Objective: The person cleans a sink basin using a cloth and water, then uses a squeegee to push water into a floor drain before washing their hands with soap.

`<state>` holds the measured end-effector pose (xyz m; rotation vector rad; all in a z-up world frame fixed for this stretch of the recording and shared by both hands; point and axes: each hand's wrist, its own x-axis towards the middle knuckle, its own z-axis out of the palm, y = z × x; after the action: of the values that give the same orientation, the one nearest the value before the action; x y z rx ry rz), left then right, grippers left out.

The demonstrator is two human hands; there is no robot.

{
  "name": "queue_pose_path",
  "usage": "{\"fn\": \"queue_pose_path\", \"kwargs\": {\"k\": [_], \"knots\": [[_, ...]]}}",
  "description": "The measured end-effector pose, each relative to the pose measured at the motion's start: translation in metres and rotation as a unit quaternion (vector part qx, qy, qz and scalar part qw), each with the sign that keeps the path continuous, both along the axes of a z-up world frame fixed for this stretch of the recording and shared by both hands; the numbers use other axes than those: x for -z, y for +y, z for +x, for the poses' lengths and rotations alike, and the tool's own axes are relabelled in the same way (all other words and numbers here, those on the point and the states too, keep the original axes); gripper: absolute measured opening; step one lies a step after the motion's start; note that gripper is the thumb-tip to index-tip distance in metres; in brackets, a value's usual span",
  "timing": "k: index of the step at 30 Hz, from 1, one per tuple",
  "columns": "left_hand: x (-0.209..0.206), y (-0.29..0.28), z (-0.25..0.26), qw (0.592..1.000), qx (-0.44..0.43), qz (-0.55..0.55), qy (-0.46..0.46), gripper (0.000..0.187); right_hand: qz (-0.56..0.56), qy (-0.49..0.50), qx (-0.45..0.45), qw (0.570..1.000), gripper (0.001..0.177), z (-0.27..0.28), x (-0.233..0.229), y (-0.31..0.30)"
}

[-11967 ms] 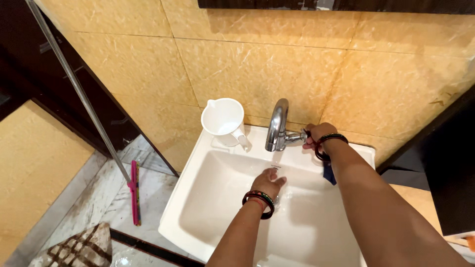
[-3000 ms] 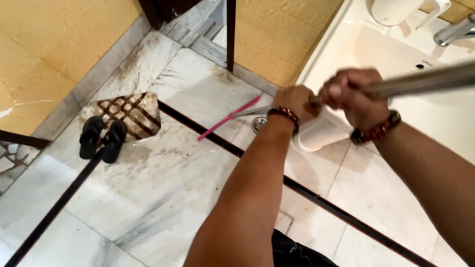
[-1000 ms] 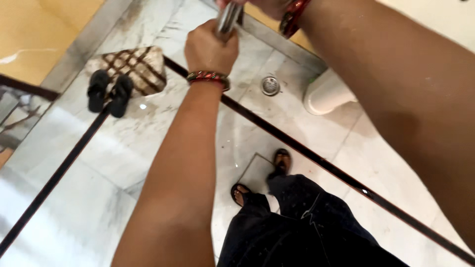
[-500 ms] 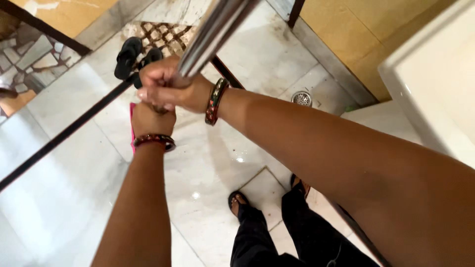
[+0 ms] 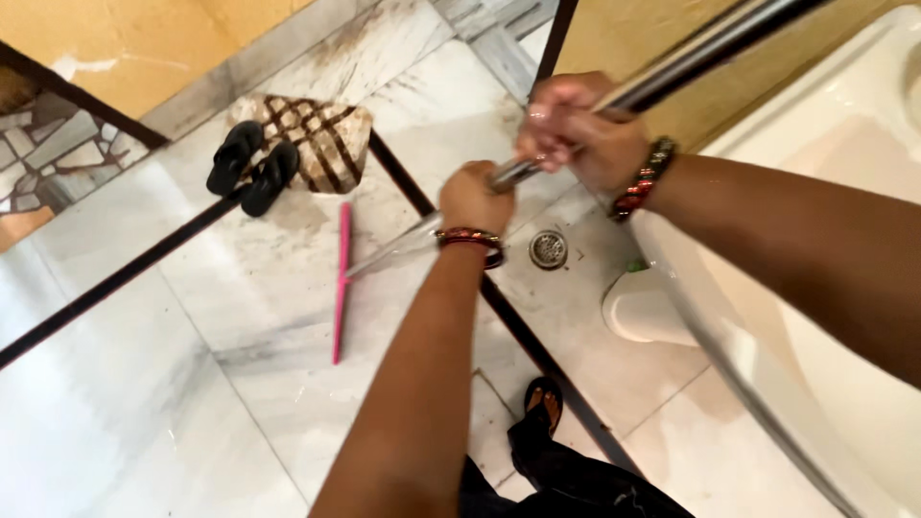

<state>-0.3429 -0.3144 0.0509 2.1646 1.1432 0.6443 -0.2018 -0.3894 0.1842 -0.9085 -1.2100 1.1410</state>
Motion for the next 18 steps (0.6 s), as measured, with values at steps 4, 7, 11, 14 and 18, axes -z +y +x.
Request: {"fn": "queue_pose_path", "kwargs": {"k": [4, 7, 11, 14, 18], "knots": [[-0.026, -0.034, 0.065, 0.996, 0.028, -0.023, -0.078, 0.019, -0.040, -0.060, 0.057, 0.996, 0.029, 0.048, -0.045, -0.040], [-0.050, -0.052, 0.094, 0.988, 0.045, -0.083, -0.119, 0.017, -0.060, -0.059, 0.081, 0.993, 0.028, 0.065, -0.072, -0.056], [-0.082, -0.053, 0.084, 0.986, 0.080, -0.118, -0.091, 0.021, -0.070, -0.101, 0.084, 0.989, 0.030, 0.062, -0.091, -0.059], [-0.099, -0.041, 0.054, 0.988, 0.129, -0.071, -0.039, 0.021, -0.036, -0.064, 0.044, 0.996, 0.037, 0.042, -0.090, -0.053], [-0.104, -0.020, 0.007, 0.992, 0.126, -0.006, -0.018, 0.020, -0.008, -0.042, 0.017, 0.999, 0.034, 0.001, -0.087, -0.040]]}}
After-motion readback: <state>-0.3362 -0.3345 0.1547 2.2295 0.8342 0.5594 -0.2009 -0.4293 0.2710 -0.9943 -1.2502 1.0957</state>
